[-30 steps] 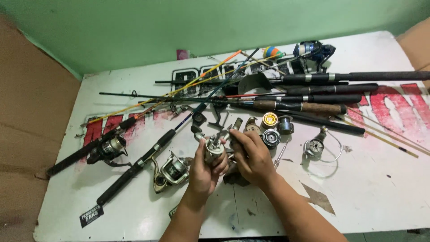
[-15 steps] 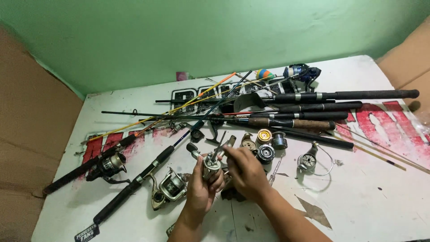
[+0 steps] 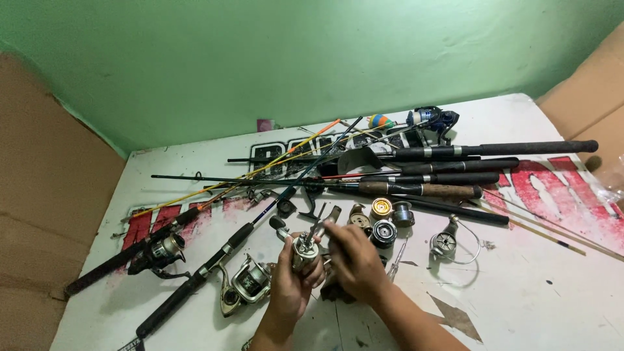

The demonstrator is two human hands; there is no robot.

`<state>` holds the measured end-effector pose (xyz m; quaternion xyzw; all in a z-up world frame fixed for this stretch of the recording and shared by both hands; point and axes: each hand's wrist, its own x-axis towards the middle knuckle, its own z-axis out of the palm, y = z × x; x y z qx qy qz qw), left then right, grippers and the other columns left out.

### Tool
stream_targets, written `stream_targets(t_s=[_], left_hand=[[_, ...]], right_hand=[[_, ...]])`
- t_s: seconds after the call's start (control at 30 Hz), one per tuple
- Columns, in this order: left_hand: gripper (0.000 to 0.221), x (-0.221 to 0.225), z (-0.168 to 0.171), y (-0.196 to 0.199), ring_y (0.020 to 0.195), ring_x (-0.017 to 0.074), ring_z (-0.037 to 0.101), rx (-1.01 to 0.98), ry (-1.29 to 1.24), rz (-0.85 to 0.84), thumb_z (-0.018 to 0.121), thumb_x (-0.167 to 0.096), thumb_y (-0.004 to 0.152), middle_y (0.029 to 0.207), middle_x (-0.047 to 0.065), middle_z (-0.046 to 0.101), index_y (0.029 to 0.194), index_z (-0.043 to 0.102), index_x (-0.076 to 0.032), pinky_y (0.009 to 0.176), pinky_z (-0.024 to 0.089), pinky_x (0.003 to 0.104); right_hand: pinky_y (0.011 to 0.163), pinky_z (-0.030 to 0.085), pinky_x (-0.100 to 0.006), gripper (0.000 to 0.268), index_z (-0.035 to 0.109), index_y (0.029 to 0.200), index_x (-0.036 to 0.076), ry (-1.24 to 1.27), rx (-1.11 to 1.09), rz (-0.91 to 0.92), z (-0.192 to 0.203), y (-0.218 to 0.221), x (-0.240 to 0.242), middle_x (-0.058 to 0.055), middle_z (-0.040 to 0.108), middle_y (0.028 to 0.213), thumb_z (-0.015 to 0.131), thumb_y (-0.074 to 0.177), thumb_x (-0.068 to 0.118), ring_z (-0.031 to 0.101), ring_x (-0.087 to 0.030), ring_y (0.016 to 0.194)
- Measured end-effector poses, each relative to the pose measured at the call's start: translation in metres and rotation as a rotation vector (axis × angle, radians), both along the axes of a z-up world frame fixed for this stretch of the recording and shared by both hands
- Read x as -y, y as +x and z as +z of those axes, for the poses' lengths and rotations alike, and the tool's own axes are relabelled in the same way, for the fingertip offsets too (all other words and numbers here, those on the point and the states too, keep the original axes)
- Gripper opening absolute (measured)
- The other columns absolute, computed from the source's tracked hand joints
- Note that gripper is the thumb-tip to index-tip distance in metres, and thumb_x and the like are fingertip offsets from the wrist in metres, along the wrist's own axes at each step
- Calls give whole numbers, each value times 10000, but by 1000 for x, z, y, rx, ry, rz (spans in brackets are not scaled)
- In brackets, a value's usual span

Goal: Disassembling a fishing reel on a workbench surrounded by fishing gear.

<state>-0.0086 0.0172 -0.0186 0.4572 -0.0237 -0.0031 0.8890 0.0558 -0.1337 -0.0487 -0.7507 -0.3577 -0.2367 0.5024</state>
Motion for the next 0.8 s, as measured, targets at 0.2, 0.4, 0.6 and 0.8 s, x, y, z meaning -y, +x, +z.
stream_targets(t_s=[0.2,0.4,0.6,0.8], left_hand=[[463,0,-5,0,477,83,407,7,-74,29,350,-443,1084,651,-33,516,1158,590,-54,405,351,255],[480,0,-7,2,483,90,423,22,-57,24,335,-455,1087,650,-31,515,1125,588,-50,416,358,262],[531,0,-6,5,459,81,379,10,-98,4,316,-481,1089,631,-23,481,1143,578,-23,392,342,254],[523,2,-1,4,461,88,371,15,-58,-13,307,-473,1088,598,-30,446,1123,579,-27,416,337,267]], right_hand=[[501,532,-216,452,530,1404,85,-36,24,55,-3,-7,-1,-101,640,976,592,959,45,554,-121,648],[583,553,-225,504,485,1451,64,-53,27,85,0,-7,-2,-115,640,1035,597,961,35,575,-137,708],[503,531,-202,427,557,1376,42,-17,-14,1,-2,-1,-2,-91,636,926,587,951,24,559,-120,653],[610,571,-216,420,563,1364,30,-11,-100,-27,19,-2,5,-109,661,1014,599,946,50,603,-143,728]])
